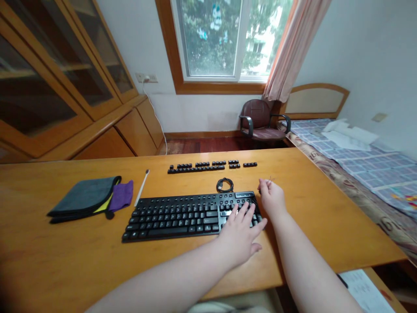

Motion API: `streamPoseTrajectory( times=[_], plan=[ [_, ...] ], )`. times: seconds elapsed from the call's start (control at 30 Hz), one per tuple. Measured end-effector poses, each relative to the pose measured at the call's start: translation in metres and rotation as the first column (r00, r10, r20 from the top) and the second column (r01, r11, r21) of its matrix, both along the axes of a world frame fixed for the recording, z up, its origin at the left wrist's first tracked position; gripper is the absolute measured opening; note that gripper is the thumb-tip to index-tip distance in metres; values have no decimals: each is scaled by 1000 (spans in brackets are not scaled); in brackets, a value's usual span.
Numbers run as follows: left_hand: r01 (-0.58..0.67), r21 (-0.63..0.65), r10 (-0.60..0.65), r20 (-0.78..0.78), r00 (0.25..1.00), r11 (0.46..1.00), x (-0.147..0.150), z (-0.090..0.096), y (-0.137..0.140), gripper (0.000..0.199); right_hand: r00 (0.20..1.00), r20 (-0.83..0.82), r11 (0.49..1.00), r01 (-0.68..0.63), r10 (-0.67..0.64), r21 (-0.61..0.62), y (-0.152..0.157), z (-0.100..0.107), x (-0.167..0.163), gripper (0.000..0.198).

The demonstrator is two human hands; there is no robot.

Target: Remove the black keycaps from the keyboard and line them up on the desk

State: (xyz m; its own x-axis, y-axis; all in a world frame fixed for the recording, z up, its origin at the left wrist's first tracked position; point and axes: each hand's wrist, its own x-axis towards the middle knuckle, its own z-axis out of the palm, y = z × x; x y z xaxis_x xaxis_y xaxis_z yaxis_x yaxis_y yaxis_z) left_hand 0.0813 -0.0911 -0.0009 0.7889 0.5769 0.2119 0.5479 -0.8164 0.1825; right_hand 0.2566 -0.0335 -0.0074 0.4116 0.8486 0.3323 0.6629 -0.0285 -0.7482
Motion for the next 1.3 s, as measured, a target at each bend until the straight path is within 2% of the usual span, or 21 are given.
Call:
streamPoseTrajectory(
  times=[0.13, 0.33, 0.53, 0.63, 0.7, 0.8, 0.93, 1.2, 1.3],
  plan=[
    [-46, -5, 45, -74, 996, 999, 11, -10, 8, 59, 999, 33, 999, -28, 29, -31, -1, -1, -1, 45],
    [-25, -4, 25, -100, 995, 1000, 8, -15, 18, 44, 998, 40, 996, -48, 51, -73, 0, 3, -2, 47],
    [-134, -14, 133, -64, 989, 991, -5, -13, 31, 44, 953, 219, 964, -163, 209, -210, 20, 23, -22, 44],
    [-157, 2, 157, -22, 987, 988, -8, -11, 34, 42, 946, 244, 966, -164, 212, -200, 24, 21, -25, 43],
    [-158, 9, 158, -12, 987, 987, -9, -10, 33, 45, 965, 187, 975, -156, 185, -157, 24, 14, -22, 44],
    [-153, 11, 153, -22, 988, 988, -9, -9, 32, 51, 983, -8, 976, -185, 185, -111, 20, 2, -17, 45],
    [-144, 26, 145, -29, 989, 989, -9, -10, 33, 54, 952, -268, 982, -175, 149, -73, 20, -5, -17, 46],
    [-149, 25, 150, -41, 988, 989, -9, -11, 33, 56, 924, -379, 981, -124, 59, -150, 30, -10, -17, 47],
    [-146, 20, 147, -38, 988, 989, -8, -11, 33, 56, 941, -328, 981, -133, 80, -144, 26, -7, -20, 48]
  ],
)
